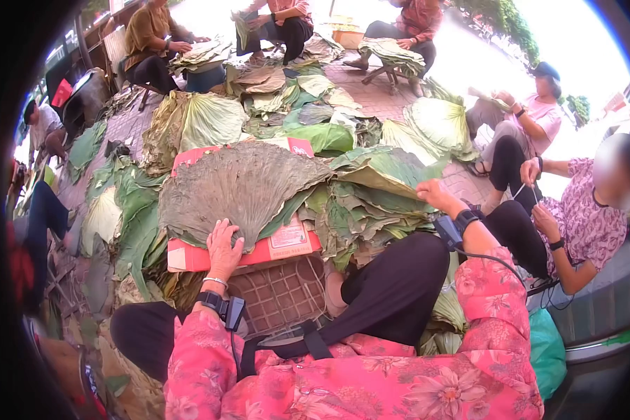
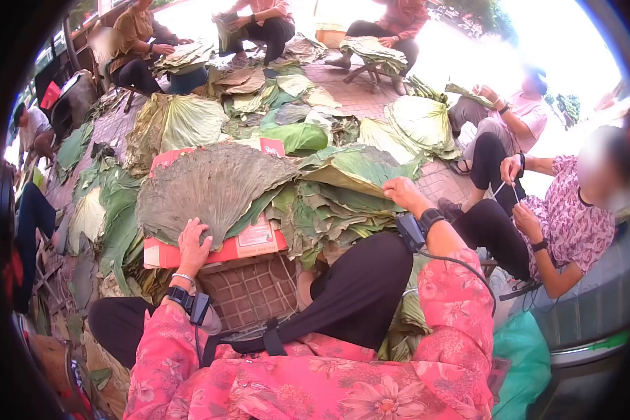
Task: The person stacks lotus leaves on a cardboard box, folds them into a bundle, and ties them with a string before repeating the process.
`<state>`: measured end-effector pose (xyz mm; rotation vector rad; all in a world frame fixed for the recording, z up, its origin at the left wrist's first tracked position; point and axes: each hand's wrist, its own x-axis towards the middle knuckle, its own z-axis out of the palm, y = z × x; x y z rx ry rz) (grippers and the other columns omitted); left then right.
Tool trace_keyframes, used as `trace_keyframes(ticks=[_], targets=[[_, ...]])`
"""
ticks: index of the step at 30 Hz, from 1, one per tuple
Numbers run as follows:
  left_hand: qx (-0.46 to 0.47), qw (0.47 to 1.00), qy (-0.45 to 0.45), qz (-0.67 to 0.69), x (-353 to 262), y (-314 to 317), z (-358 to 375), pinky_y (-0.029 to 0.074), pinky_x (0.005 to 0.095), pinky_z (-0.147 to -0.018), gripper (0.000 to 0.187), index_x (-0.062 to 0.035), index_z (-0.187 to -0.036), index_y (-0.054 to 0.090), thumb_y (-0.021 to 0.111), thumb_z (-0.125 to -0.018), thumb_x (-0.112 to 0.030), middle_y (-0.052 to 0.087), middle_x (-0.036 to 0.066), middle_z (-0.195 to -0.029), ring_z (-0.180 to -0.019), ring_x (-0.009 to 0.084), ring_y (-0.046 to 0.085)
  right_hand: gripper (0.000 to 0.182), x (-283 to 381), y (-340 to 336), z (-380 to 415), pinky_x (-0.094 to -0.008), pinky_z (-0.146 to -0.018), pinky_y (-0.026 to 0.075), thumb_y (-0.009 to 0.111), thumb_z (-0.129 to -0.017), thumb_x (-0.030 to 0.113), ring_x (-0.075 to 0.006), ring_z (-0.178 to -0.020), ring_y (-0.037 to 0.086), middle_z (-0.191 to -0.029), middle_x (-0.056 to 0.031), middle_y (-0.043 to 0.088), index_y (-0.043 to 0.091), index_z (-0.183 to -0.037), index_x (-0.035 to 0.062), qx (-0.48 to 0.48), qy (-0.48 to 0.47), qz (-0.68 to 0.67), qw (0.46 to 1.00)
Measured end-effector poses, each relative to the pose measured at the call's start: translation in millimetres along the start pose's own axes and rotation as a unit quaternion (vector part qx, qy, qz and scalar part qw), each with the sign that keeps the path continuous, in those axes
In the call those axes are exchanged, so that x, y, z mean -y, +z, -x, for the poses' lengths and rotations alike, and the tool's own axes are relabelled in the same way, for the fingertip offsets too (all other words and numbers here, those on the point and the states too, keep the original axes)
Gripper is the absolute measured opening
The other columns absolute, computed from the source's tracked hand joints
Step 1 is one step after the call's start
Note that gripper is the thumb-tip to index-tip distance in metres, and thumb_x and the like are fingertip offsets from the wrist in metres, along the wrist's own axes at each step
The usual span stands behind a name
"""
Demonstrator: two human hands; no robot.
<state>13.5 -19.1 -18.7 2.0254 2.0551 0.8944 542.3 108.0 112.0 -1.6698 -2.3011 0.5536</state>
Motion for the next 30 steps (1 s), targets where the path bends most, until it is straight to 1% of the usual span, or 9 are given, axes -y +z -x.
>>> trace_keyframes(ticks=[3,6,9,12,15,22,25,28,30], targets=[[0.0,1.0,-0.002,-0.004,0,0,-1,0.024,0.045,-0.102,0.035,-0.0121,-0.106,0.055,0.062,-0.073,-0.018,0.044,0.011,-0.131,-0.126,0.0298,0.034,0.019,-39,11,-11,-0.0379,-0.072,0.046,0.059,-0.076,0.015,-0.0324,-0.079,0.06,-0.081,-0.0174,0.063,0.063,-0.089,0.0015,-0.045,0.01,-0.078,0.996],[-0.003,1.0,-0.003,-0.005,-1,2,0,0.024,0.0448,-0.102,0.035,-0.012,-0.106,0.055,0.062,-0.072,-0.018,0.044,0.011,-0.131,-0.126,0.0295,0.034,0.023,-43,4,-5,-0.033,-0.068,0.045,0.057,-0.08,0.016,-0.0203,-0.074,0.058,-0.08,-0.0148,0.061,0.06,-0.097,0.0009,-0.087,0.006,0.01,0.996],[-0.003,1.0,-0.009,-0.009,-3,2,0,0.024,0.0447,-0.102,0.034,-0.0118,-0.105,0.055,0.062,-0.072,-0.018,0.044,0.011,-0.13,-0.126,0.0295,0.034,0.022,-29,-4,-12,-0.034,-0.068,0.044,0.056,-0.082,0.019,-0.0203,-0.072,0.057,-0.076,-0.0149,0.06,0.06,-0.094,0.0004,-0.155,0.027,0.039,0.987],[-0.008,1.0,-0.007,-0.007,-3,2,-1,0.024,0.0449,-0.102,0.034,-0.0115,-0.104,0.056,0.063,-0.071,-0.019,0.044,0.012,-0.13,-0.126,0.0301,0.034,0.023,-14,-22,-34,-0.038,-0.072,0.045,0.054,-0.083,0.021,-0.0312,-0.081,0.059,-0.083,-0.0165,0.062,0.061,-0.093,0.0024,-0.232,0.032,0.027,0.972],[-0.012,1.0,-0.006,-0.005,-6,1,-1,0.024,0.0454,-0.102,0.034,-0.0113,-0.103,0.056,0.063,-0.071,-0.019,0.045,0.013,-0.129,-0.125,0.0308,0.034,0.025,17,-43,-62,-0.0366,-0.069,0.045,0.053,-0.084,0.022,-0.0281,-0.075,0.06,-0.079,-0.0169,0.062,0.062,-0.092,0.0009,-0.317,0.057,-0.053,0.945],[-0.015,0.999,-0.024,0.017,-11,-3,0,0.023,0.0457,-0.102,0.036,-0.0107,-0.105,0.056,0.064,-0.071,-0.021,0.046,0.014,-0.127,-0.125,0.0307,0.034,0.019,141,-56,-142,-0.0365,-0.062,0.045,0.051,-0.087,0.02,-0.0299,-0.067,0.058,-0.07,-0.0159,0.059,0.06,-0.088,0.0027,-0.488,-0.134,-0.036,0.862],[-0.045,0.992,-0.066,0.1,-11,-5,-2,0.025,0.0441,-0.101,0.043,-0.007,-0.113,0.052,0.063,-0.076,-0.027,0.049,0.016,-0.123,-0.121,0.0313,0.039,0.015,248,-4,-124,-0.0386,-0.058,0.045,0.049,-0.088,0.019,-0.0325,-0.066,0.057,-0.074,-0.0141,0.06,0.056,-0.093,0.0057,-0.396,-0.191,-0.031,0.897],[-0.064,0.955,-0.142,0.254,-10,-13,-8,0.033,0.0391,-0.096,0.048,-0.0021,-0.117,0.048,0.062,-0.08,-0.03,0.054,0.017,-0.115,-0.113,0.0284,0.048,0.002,300,100,-111,-0.0367,-0.052,0.045,0.05,-0.079,0.01,-0.026,-0.057,0.056,-0.06,-0.008,0.05,0.049,-0.08,0.0113,-0.338,-0.354,0.173,0.855],[-0.103,0.907,-0.166,0.372,-6,-18,-11,0.039,0.0346,-0.091,0.051,0.0017,-0.119,0.046,0.061,-0.083,-0.031,0.058,0.018,-0.109,-0.105,0.0242,0.055,0.006,316,176,-96,-0.0363,-0.053,0.045,0.053,-0.08,0.012,-0.0257,-0.056,0.056,-0.06,-0.0073,0.053,0.053,-0.085,0.0095,-0.209,-0.395,0.09,0.89]])
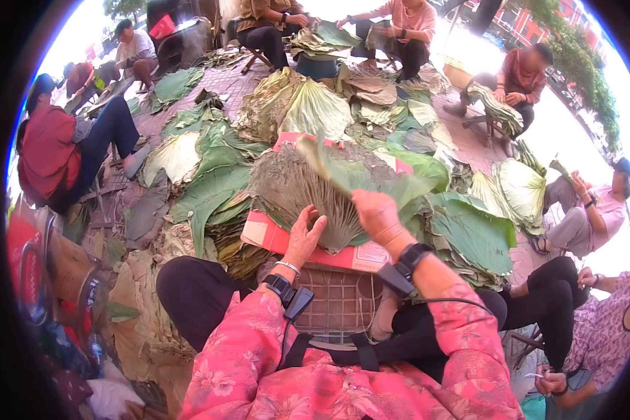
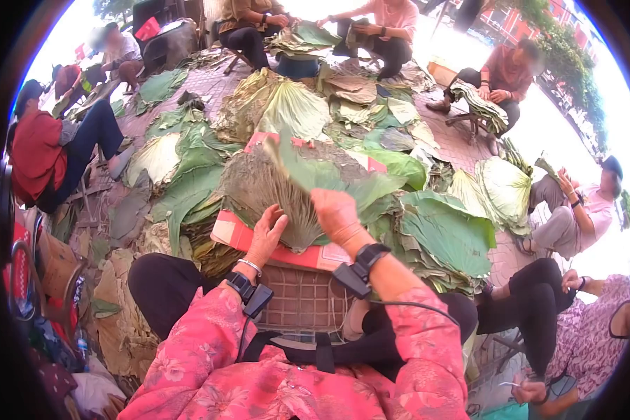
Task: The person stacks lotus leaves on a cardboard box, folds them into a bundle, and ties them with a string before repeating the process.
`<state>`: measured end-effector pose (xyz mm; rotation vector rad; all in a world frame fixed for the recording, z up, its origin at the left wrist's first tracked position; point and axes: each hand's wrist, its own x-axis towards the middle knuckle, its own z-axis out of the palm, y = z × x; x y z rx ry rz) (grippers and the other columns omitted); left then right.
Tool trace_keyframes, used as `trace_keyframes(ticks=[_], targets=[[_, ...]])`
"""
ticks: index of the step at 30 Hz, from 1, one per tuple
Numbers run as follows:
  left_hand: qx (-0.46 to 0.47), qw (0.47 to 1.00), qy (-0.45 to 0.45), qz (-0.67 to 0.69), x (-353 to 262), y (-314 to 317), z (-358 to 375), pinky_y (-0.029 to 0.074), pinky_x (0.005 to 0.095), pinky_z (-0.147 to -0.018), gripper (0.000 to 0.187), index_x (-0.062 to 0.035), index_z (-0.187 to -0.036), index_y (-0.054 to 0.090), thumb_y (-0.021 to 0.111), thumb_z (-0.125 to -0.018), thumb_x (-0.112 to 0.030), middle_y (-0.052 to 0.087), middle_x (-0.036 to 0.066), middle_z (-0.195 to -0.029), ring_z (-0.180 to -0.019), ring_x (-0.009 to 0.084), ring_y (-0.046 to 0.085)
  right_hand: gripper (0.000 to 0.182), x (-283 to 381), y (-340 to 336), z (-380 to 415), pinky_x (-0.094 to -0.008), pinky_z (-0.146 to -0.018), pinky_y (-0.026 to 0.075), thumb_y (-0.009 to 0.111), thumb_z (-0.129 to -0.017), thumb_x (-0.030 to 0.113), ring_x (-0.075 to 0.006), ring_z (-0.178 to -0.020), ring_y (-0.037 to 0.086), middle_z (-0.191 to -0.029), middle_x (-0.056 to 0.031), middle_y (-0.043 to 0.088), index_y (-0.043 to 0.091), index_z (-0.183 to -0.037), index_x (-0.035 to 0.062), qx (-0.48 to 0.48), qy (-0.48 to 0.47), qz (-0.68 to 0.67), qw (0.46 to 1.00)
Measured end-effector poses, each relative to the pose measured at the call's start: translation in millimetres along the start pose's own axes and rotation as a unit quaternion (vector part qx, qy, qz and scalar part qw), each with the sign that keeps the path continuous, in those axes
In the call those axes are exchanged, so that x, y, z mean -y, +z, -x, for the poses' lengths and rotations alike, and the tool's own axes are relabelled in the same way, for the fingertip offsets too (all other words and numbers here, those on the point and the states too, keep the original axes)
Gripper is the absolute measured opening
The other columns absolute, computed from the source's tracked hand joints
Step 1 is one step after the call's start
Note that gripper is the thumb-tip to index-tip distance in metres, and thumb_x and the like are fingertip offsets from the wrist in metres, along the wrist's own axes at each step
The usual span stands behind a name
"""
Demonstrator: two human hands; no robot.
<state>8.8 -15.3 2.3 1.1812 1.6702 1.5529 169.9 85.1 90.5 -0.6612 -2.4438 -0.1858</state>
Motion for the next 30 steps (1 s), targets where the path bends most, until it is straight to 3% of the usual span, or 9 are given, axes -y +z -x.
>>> trace_keyframes(ticks=[3,4,8,11,16,21,23,27,30], targets=[[-0.01,0.986,-0.034,0.16,-1,-9,-6,0.044,0.0283,-0.082,0.051,0.005,-0.119,0.043,0.061,-0.084,-0.027,0.061,0.015,-0.103,-0.095,0.0167,0.057,0.01,47,61,34,-0.0348,-0.058,0.046,0.06,-0.074,0.013,-0.0234,-0.067,0.058,-0.07,-0.007,0.057,0.054,-0.081,0.009,0.035,0.001,-0.073,0.997],[0.008,0.992,-0.073,0.101,0,-16,-8,0.041,0.026,-0.086,0.05,0.0057,-0.124,0.037,0.058,-0.087,-0.019,0.058,0.01,-0.109,-0.098,0.0121,0.053,0.011,52,66,38,-0.0344,-0.06,0.045,0.061,-0.073,0.013,-0.0228,-0.071,0.057,-0.073,-0.0067,0.057,0.054,-0.081,0.0088,0.033,0.003,-0.062,0.998],[-0.063,0.973,-0.069,0.213,2,-7,-11,0.045,0.0266,-0.078,0.046,0.006,-0.117,0.042,0.064,-0.08,-0.012,0.061,0.011,-0.097,-0.089,0.0134,0.057,0.012,58,53,32,-0.0344,-0.063,0.044,0.062,-0.071,0.011,-0.0217,-0.076,0.056,-0.077,-0.0062,0.056,0.053,-0.079,0.0087,0.064,0.016,-0.041,0.997],[-0.108,0.976,-0.056,0.183,5,0,-11,0.046,0.0265,-0.076,0.042,0.0053,-0.113,0.044,0.064,-0.077,-0.006,0.061,0.011,-0.098,-0.087,0.014,0.058,0.015,57,57,39,-0.0357,-0.066,0.045,0.063,-0.072,0.012,-0.0242,-0.077,0.056,-0.08,-0.008,0.057,0.055,-0.084,0.0068,0.065,-0.007,-0.068,0.996],[-0.173,0.975,-0.097,0.098,12,-5,-13,0.046,0.0258,-0.067,0.032,0.0013,-0.1,0.05,0.058,-0.07,0.004,0.062,0.005,-0.079,-0.071,0.0118,0.056,0.027,54,49,39,-0.0359,-0.077,0.045,0.062,-0.077,0.015,-0.0306,-0.087,0.056,-0.092,-0.0136,0.059,0.057,-0.101,0.0038,0.01,0.117,-0.227,0.967],[-0.2,0.96,-0.114,0.162,7,-7,-14,0.044,0.0237,-0.07,0.049,0.0012,-0.115,0.043,0.059,-0.069,0.008,0.059,0.005,-0.085,-0.079,0.0121,0.055,0.03,7,37,34,-0.0358,-0.081,0.045,0.061,-0.078,0.014,-0.0324,-0.092,0.056,-0.099,-0.0154,0.06,0.057,-0.107,0.0046,-0.067,0.169,-0.195,0.964],[-0.204,0.961,-0.136,0.126,3,-7,-12,0.044,0.0237,-0.071,0.054,0.0019,-0.119,0.04,0.059,-0.069,0.008,0.058,0.005,-0.085,-0.08,0.0127,0.055,0.03,-9,44,52,-0.0368,-0.084,0.044,0.061,-0.076,0.013,-0.032,-0.094,0.056,-0.099,-0.0154,0.06,0.058,-0.105,0.0045,-0.011,0.174,-0.178,0.969],[-0.284,0.942,-0.069,0.163,5,-1,-12,0.046,0.0297,-0.075,0.06,0.0018,-0.126,0.033,0.052,-0.069,0.006,0.05,0.015,-0.111,-0.091,0.0203,0.054,0.029,-22,37,69,-0.0369,-0.086,0.044,0.061,-0.074,0.011,-0.0303,-0.095,0.056,-0.1,-0.0148,0.061,0.059,-0.102,0.0038,-0.022,0.299,-0.252,0.92],[-0.307,0.936,0.084,-0.147,0,-8,-12,0.036,0.0395,-0.093,0.063,-0.0006,-0.127,0.035,0.055,-0.067,0.003,0.043,0.021,-0.121,-0.107,0.0324,0.047,0.023,-29,20,75,-0.0357,-0.084,0.045,0.061,-0.074,0.011,-0.0286,-0.094,0.058,-0.098,-0.0143,0.062,0.062,-0.095,0.0036,-0.037,0.332,-0.241,0.911]])
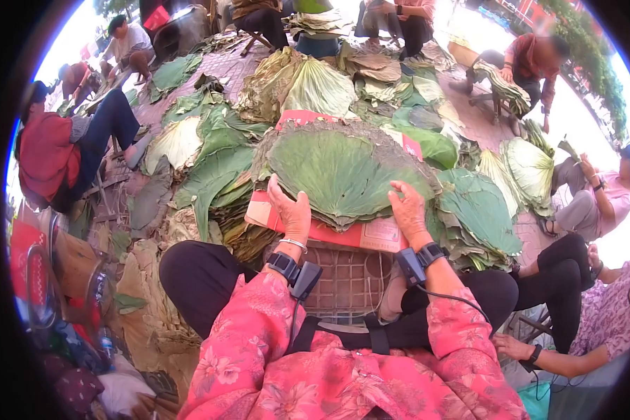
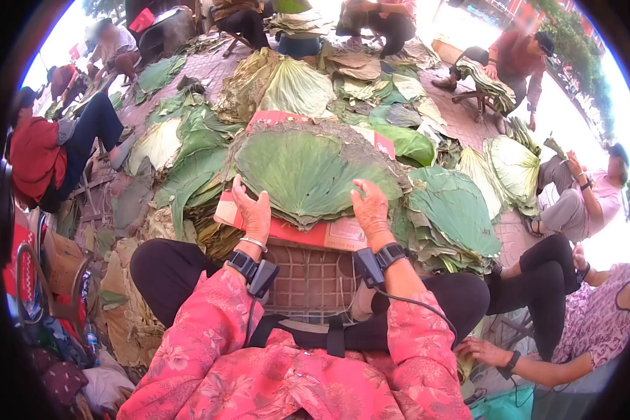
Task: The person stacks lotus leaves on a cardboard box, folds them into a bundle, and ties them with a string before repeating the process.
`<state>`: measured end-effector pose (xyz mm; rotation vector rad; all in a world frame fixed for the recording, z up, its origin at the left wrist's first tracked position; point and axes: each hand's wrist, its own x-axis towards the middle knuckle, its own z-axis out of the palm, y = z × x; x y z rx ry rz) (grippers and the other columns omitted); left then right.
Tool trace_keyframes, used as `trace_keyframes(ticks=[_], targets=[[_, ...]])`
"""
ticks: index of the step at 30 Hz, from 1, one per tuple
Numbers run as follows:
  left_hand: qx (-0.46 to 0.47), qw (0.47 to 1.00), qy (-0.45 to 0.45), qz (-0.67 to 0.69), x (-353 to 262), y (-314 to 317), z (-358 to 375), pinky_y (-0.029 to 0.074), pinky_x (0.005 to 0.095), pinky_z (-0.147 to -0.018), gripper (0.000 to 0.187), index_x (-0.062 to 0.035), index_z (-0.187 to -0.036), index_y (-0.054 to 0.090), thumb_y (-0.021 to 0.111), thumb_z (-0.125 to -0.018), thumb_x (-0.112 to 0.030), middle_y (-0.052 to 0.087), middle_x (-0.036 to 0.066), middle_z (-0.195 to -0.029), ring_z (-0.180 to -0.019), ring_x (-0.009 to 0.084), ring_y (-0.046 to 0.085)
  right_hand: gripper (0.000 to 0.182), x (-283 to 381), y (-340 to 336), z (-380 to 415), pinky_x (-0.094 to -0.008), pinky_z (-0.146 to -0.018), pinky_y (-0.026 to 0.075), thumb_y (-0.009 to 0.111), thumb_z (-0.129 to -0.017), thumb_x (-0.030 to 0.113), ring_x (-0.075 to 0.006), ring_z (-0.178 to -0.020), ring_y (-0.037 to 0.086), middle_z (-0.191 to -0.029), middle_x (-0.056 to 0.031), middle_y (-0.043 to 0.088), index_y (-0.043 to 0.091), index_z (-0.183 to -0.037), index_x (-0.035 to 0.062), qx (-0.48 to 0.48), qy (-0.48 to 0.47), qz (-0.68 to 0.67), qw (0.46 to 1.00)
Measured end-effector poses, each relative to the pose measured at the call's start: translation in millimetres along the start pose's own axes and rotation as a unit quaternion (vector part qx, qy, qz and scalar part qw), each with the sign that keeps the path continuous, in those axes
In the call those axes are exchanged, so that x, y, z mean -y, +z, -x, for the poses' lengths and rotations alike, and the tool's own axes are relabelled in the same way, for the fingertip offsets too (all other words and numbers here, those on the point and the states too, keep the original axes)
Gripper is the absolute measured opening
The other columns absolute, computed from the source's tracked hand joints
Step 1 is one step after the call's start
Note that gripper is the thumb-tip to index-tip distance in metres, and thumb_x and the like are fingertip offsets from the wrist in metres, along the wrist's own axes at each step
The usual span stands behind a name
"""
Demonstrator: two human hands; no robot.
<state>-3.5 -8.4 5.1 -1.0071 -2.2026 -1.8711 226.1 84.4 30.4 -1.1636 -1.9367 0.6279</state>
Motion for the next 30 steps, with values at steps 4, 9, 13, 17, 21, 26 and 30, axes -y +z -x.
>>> trace_keyframes(ticks=[4,9,13,17,21,26,30], targets=[[0.167,0.982,0.088,0.016,-22,5,-2,0.031,0.0419,-0.099,0.048,-0.005,-0.116,0.048,0.055,-0.069,-0.003,0.051,0.016,-0.116,-0.111,0.0326,0.046,0.019,9,-7,16,-0.0359,-0.081,0.045,0.06,-0.073,0.01,-0.029,-0.09,0.058,-0.094,-0.0124,0.062,0.063,-0.091,0.0043,0.066,0.123,-0.006,0.99],[0.414,0.909,0.055,0.004,-12,16,3,0.034,0.0407,-0.094,0.041,-0.0109,-0.109,0.054,0.059,-0.068,-0.011,0.056,0.009,-0.111,-0.111,0.0273,0.048,0.014,6,1,28,-0.0362,-0.081,0.043,0.058,-0.071,0.008,-0.0259,-0.092,0.054,-0.085,-0.0083,0.061,0.063,-0.084,0.0079,0.009,-0.188,0.151,0.97],[0.402,0.894,0.177,-0.084,-13,5,13,0.038,0.0382,-0.092,0.045,-0.0111,-0.109,0.056,0.066,-0.065,-0.017,0.058,0.012,-0.11,-0.108,0.028,0.051,0.006,-1,4,15,-0.0363,-0.079,0.042,0.06,-0.071,0.011,-0.0236,-0.094,0.052,-0.082,-0.0054,0.06,0.061,-0.078,0.0111,0.061,-0.216,0.201,0.954],[0.383,0.91,0.141,-0.077,-17,3,8,0.04,0.0371,-0.091,0.047,-0.0102,-0.109,0.056,0.069,-0.065,-0.02,0.058,0.013,-0.11,-0.106,0.0285,0.053,0.003,5,9,-17,-0.0371,-0.074,0.041,0.061,-0.072,0.013,-0.0242,-0.089,0.053,-0.08,-0.0036,0.059,0.061,-0.076,0.0131,0.043,-0.177,0.174,0.968],[0.391,0.913,0.1,-0.061,-16,5,0,0.04,0.0359,-0.091,0.041,-0.0098,-0.107,0.058,0.067,-0.068,-0.019,0.059,0.013,-0.108,-0.105,0.0285,0.053,0.004,28,-1,-51,-0.0376,-0.075,0.042,0.061,-0.072,0.014,-0.0244,-0.087,0.053,-0.082,-0.0036,0.06,0.062,-0.077,0.0132,0.042,-0.213,0.17,0.961],[0.423,0.902,0.084,0.006,-4,10,-4,0.035,0.0391,-0.091,0.029,-0.0154,-0.1,0.063,0.065,-0.072,-0.016,0.06,0.008,-0.105,-0.106,0.026,0.051,0.006,18,1,-56,-0.0378,-0.078,0.042,0.061,-0.072,0.012,-0.0256,-0.087,0.053,-0.082,-0.004,0.061,0.062,-0.077,0.0117,0.057,-0.24,0.168,0.954],[0.402,0.901,0.159,-0.043,-1,6,6,0.032,0.0394,-0.091,0.025,-0.0166,-0.097,0.064,0.064,-0.072,-0.013,0.058,0.006,-0.107,-0.109,0.0232,0.049,0.009,-3,-5,-33,-0.037,-0.078,0.043,0.061,-0.07,0.008,-0.0251,-0.09,0.055,-0.083,-0.0061,0.062,0.064,-0.078,0.0098,0.038,-0.205,0.146,0.967]])
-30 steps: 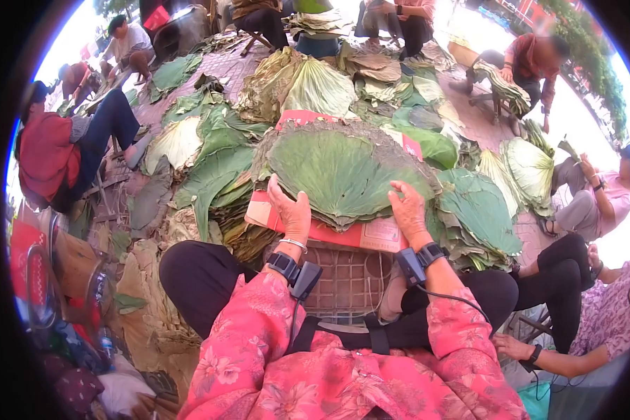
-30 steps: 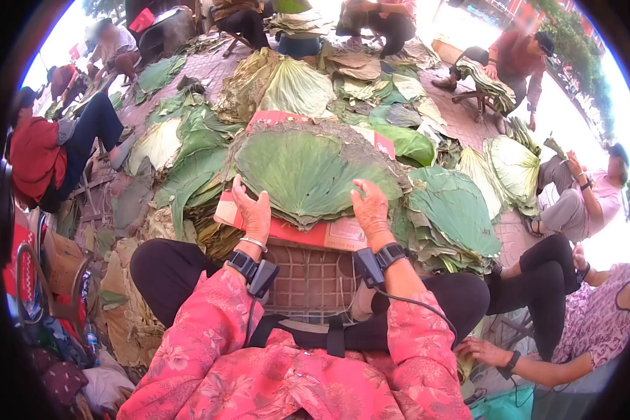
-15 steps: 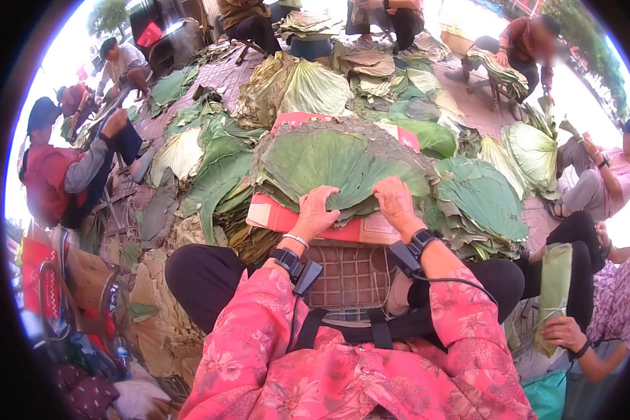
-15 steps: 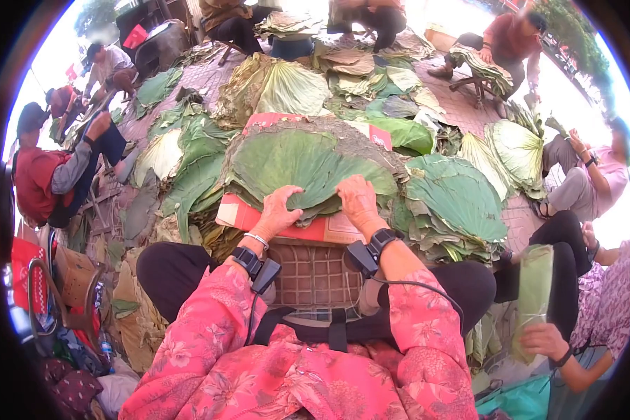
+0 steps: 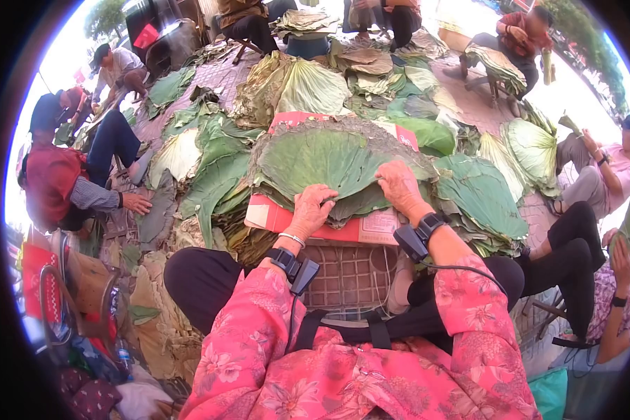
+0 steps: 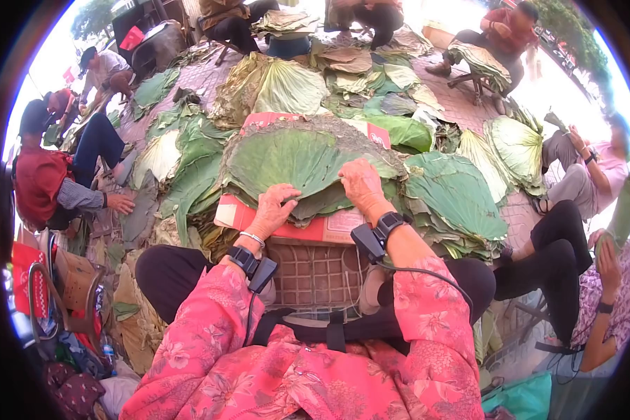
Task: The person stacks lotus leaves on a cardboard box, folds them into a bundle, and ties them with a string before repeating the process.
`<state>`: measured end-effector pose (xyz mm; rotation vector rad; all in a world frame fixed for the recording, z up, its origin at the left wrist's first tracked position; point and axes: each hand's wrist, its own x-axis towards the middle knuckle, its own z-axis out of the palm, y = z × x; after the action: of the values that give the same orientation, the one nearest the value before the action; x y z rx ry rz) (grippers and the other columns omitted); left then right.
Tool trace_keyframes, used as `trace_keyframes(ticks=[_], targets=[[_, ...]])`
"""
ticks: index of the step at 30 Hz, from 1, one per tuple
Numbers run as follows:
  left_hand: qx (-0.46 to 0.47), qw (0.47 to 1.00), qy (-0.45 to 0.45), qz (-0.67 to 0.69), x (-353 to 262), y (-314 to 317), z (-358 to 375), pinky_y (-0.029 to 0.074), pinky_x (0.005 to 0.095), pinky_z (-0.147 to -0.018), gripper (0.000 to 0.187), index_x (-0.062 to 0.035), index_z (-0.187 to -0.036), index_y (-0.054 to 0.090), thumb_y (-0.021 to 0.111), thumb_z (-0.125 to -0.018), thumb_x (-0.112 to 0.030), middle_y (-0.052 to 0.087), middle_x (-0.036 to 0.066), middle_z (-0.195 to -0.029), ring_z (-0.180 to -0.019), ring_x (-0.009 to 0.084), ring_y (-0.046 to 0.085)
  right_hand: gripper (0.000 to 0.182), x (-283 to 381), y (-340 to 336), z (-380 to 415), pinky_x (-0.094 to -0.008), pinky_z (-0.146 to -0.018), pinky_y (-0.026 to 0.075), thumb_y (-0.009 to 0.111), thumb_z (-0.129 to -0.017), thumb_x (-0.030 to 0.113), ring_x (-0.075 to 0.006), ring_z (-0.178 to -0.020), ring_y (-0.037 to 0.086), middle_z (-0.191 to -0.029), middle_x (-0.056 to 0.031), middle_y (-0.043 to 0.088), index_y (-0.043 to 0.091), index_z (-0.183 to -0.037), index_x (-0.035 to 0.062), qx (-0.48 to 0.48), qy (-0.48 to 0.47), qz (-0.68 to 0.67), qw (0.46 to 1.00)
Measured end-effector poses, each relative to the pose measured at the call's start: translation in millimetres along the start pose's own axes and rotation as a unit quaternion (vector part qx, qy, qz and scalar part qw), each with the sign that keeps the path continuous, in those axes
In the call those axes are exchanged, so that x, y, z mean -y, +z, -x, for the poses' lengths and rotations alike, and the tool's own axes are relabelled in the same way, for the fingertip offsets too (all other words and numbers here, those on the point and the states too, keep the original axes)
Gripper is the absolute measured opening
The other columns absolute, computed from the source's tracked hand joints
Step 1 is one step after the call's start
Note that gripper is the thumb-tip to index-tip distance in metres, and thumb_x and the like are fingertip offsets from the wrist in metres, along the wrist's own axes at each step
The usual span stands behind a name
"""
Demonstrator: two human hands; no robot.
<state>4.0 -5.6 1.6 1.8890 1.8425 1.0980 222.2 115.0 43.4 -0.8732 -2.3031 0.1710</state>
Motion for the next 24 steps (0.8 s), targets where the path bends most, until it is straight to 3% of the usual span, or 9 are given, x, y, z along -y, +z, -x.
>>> trace_keyframes(ticks=[2,3,5,8,14,20,21,23,24], targets=[[0.011,0.999,0.014,-0.047,-3,0,6,0.031,0.0395,-0.091,0.026,-0.017,-0.097,0.064,0.064,-0.072,-0.012,0.056,0.005,-0.108,-0.111,0.0218,0.047,0.011,7,-3,19,-0.0342,-0.074,0.046,0.061,-0.07,0.006,-0.0224,-0.087,0.058,-0.084,-0.0065,0.063,0.064,-0.081,0.0075,-0.122,0.026,-0.022,0.992],[0.008,0.999,0.015,-0.046,-2,1,6,0.031,0.0396,-0.09,0.026,-0.0175,-0.097,0.065,0.064,-0.071,-0.012,0.056,0.005,-0.109,-0.111,0.0217,0.047,0.013,6,0,32,-0.0329,-0.07,0.047,0.06,-0.071,0.005,-0.0213,-0.084,0.059,-0.085,-0.0072,0.063,0.063,-0.084,0.0058,-0.115,0.156,-0.12,0.974],[0.006,0.999,0.014,-0.045,1,3,9,0.03,0.0398,-0.09,0.026,-0.0184,-0.097,0.065,0.064,-0.071,-0.012,0.054,0.004,-0.11,-0.112,0.0217,0.045,0.018,6,9,61,-0.0303,-0.064,0.048,0.06,-0.073,0.004,-0.0191,-0.077,0.062,-0.087,-0.0086,0.063,0.062,-0.091,0.0024,-0.093,0.403,-0.303,0.859],[0.031,0.999,-0.011,-0.023,0,1,4,0.03,0.0396,-0.089,0.027,-0.0197,-0.097,0.064,0.065,-0.071,-0.013,0.054,0.004,-0.11,-0.11,0.0221,0.046,0.019,28,15,81,-0.0264,-0.06,0.048,0.057,-0.08,0.009,-0.0184,-0.071,0.061,-0.088,-0.0097,0.061,0.055,-0.097,0.0015,-0.053,0.558,-0.513,0.65],[0.051,0.998,-0.027,-0.02,-3,-3,1,0.031,0.0413,-0.088,0.025,-0.0214,-0.094,0.065,0.065,-0.07,-0.014,0.055,0.003,-0.108,-0.11,0.0211,0.046,0.021,30,24,63,-0.0304,-0.055,0.048,0.062,-0.077,0.009,-0.0215,-0.069,0.06,-0.084,-0.008,0.058,0.056,-0.096,0.0039,-0.124,0.606,-0.593,0.515],[0.078,0.996,-0.035,0.034,14,-4,-10,0.038,0.0366,-0.091,0.023,-0.0152,-0.096,0.066,0.063,-0.073,-0.014,0.059,0.006,-0.102,-0.104,0.0261,0.052,0.026,24,40,36,-0.0307,-0.056,0.046,0.073,-0.07,0.017,-0.0184,-0.064,0.053,-0.083,-0.0037,0.054,0.056,-0.09,0.0112,-0.142,0.613,-0.62,0.469],[0.091,0.995,-0.034,0.027,19,-4,-11,0.037,0.0402,-0.091,0.022,-0.0172,-0.095,0.066,0.063,-0.073,-0.017,0.058,0.005,-0.104,-0.106,0.0254,0.05,0.027,20,43,32,-0.0308,-0.056,0.046,0.073,-0.07,0.019,-0.0181,-0.064,0.053,-0.085,-0.0036,0.054,0.057,-0.089,0.0116,-0.141,0.618,-0.613,0.471],[0.113,0.993,-0.027,0.015,27,-2,-12,0.033,0.0475,-0.091,0.019,-0.0211,-0.093,0.066,0.063,-0.074,-0.024,0.056,0.002,-0.109,-0.11,0.0242,0.046,0.03,21,47,24,-0.0277,-0.056,0.039,0.077,-0.066,0.024,-0.011,-0.067,0.053,-0.08,0.0037,0.06,0.06,-0.089,0.0158,-0.146,0.615,-0.488,0.602],[0.125,0.992,-0.025,-0.005,29,-1,-14,0.035,0.048,-0.09,0.029,-0.0212,-0.102,0.063,0.062,-0.075,-0.031,0.057,0.002,-0.108,-0.109,0.0247,0.047,0.037,20,49,25,-0.0287,-0.064,0.041,0.077,-0.067,0.025,-0.0121,-0.073,0.053,-0.084,0.0009,0.06,0.059,-0.096,0.0095,-0.164,0.542,-0.506,0.651]])
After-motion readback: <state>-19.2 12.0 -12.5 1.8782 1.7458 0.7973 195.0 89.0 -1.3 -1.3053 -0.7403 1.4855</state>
